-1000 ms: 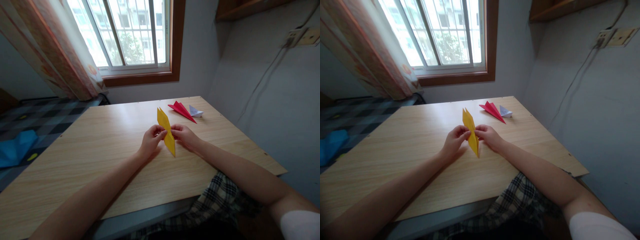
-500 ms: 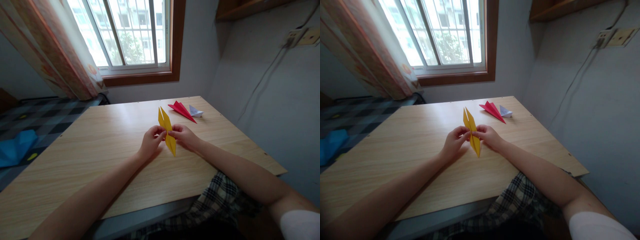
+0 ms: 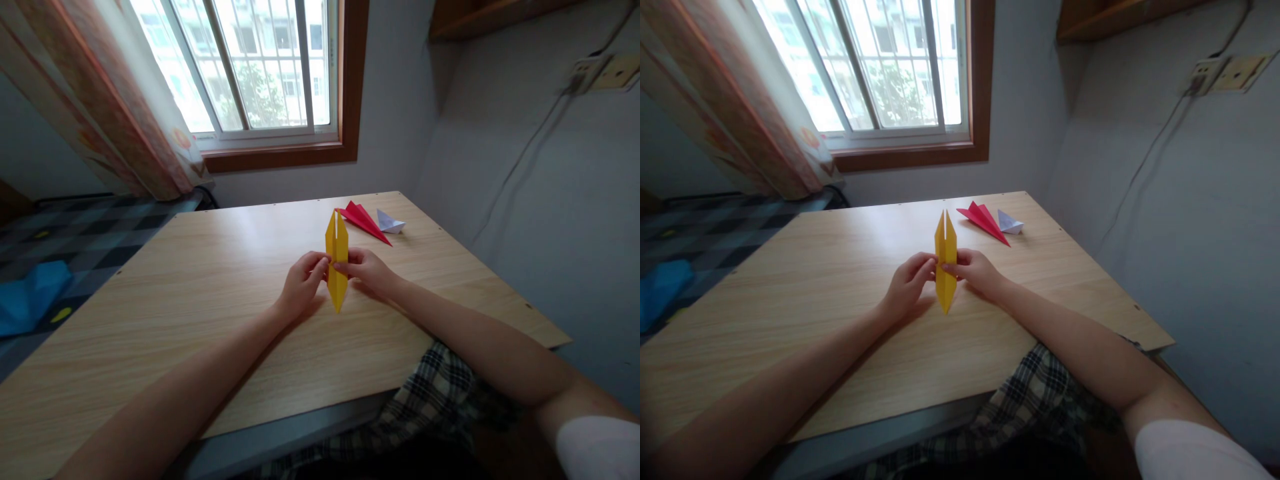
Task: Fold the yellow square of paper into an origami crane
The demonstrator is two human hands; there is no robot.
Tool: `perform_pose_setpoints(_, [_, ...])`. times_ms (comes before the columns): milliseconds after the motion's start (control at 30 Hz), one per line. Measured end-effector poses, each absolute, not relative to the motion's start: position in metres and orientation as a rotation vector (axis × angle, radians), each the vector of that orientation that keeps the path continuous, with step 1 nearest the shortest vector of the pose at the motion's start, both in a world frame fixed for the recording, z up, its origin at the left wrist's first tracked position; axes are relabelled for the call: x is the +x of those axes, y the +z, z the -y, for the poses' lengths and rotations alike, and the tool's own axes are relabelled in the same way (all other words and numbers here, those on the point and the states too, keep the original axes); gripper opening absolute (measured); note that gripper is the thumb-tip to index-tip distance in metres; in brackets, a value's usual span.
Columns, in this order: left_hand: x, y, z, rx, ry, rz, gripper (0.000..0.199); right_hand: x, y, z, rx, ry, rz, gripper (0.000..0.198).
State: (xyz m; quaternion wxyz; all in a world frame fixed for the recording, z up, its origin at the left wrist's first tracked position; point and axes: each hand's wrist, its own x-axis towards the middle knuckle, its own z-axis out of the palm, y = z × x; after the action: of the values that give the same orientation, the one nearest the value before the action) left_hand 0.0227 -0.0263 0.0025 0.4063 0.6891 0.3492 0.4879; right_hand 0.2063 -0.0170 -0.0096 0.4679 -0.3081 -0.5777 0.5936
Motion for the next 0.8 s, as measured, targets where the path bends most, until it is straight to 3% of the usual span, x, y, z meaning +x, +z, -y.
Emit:
perform_pose_setpoints(300, [0.0240,0.0017,0.0273,1.739,1.229,-0.873,0.024,0.2034,-0.0075,0.0214,-0.800,1.335,1.547,0.040])
perform_pose_setpoints(800, [0.0249,0.0051,0.0277,1.365,1.236,-0.775,0.053,0.2056,-0.0107,0.0188,-0.820,1.402,1.506,0.049])
